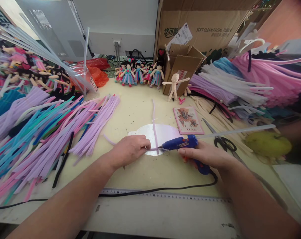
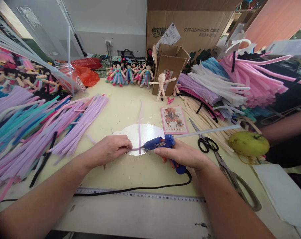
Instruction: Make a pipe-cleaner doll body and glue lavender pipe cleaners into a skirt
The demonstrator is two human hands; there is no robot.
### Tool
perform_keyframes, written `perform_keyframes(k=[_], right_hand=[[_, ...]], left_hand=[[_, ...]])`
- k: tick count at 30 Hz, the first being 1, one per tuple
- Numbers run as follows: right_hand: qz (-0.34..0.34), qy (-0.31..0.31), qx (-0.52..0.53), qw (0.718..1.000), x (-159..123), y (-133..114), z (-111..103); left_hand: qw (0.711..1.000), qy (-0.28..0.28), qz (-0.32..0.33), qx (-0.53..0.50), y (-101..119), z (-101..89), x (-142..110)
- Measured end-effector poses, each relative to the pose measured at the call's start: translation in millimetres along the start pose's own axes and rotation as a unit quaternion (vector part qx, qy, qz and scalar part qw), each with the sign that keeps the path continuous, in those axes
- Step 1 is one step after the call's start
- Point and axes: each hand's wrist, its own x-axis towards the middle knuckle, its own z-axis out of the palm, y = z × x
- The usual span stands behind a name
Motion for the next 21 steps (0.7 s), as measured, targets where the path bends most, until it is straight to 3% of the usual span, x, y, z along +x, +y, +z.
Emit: perform_keyframes(k=[21], right_hand=[[0.016, 0.015, -0.032, 0.999, -6.6, -6.8, -0.8]], left_hand=[[1.000, 0.015, 0.001, -0.003, -0.7, 4.1, 0.8]])
